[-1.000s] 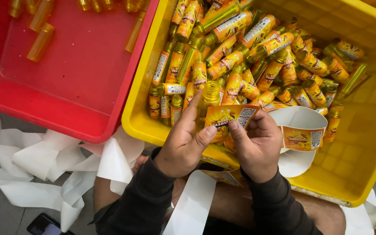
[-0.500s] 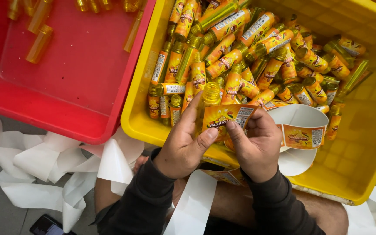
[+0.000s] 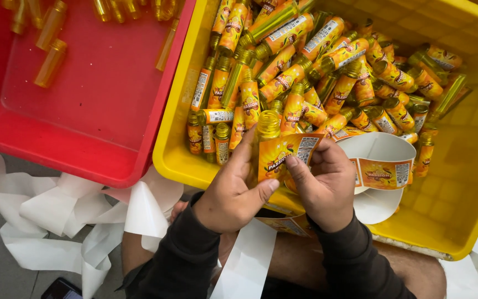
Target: Manually applying adhesive labels to small yellow plastic tubes from a bin
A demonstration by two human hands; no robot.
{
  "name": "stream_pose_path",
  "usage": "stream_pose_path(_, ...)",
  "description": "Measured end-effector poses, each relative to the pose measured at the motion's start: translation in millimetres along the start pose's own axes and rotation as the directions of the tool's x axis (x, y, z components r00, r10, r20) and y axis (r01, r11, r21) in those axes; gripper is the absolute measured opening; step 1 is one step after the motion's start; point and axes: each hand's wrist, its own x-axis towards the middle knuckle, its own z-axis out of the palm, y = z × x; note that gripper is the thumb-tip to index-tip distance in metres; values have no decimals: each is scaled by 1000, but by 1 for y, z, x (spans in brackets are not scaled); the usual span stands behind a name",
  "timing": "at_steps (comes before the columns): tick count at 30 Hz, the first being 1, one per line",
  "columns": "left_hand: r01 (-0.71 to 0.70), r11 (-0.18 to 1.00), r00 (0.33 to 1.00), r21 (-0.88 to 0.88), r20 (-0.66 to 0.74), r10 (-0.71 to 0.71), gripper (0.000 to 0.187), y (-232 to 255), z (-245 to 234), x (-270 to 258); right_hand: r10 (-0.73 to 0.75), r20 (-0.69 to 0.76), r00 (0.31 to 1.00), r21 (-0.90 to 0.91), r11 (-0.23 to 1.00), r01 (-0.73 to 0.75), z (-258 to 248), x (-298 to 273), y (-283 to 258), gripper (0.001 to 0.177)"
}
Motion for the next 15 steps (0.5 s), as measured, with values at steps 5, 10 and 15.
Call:
stream_pose_path(5, 52, 998, 999, -45, 8, -52, 71, 0, -3, 1, 14, 38, 999, 44, 999, -16, -4, 1, 3, 21)
stream_pose_path(10, -126, 975, 980, -182, -173, 94, 47, -49, -25, -1, -162, 126, 979, -3, 986, 164, 7, 6, 1, 21)
stream_pose_path(15, -22, 990, 1000, -140, 2, 23, 65, -16, -14, 0, -232, 68, 970, -24, 972, 234, 13, 11, -3, 15)
